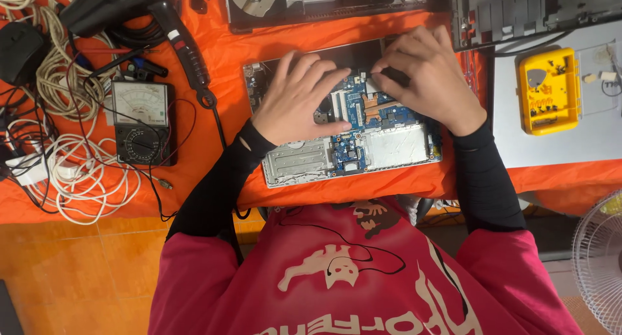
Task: Replacing or repairing the motherboard and internal components of a laptop.
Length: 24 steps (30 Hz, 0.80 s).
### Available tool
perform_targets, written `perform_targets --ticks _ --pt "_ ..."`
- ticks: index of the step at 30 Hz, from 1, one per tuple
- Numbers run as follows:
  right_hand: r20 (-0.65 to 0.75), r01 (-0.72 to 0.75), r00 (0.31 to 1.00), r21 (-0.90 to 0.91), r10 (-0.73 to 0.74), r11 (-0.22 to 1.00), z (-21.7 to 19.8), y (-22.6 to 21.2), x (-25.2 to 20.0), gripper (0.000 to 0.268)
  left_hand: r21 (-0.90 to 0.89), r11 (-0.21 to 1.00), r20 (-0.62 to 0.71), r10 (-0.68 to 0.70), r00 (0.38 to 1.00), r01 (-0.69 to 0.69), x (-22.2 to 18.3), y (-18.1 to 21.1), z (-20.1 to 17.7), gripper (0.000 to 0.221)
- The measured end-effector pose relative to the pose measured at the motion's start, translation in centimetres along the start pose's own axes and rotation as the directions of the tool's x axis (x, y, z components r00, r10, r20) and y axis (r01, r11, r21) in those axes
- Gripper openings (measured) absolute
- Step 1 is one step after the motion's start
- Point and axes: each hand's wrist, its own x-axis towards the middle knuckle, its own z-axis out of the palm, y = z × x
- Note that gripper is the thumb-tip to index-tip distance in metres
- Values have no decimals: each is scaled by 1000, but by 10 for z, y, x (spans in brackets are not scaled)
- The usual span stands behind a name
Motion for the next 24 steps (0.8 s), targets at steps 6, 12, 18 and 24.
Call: perform_targets --ticks 6,12,18,24 --pt "-8 20 1000 -92 -20 996 0 -9 1 14 -66 998 35 14 999 -11 4 5 -6 98" --pt "-27 1 1000 -44 -2 999 6 -7 2 12 -132 991 82 15 997 -4 1 2 -3 118" --pt "26 -70 997 35 69 997 9 -7 3 13 -156 988 114 4 994 14 0 1 -7 128" --pt "41 -114 993 107 110 988 12 -6 2 13 -182 983 110 -8 994 28 1 -1 -6 133"
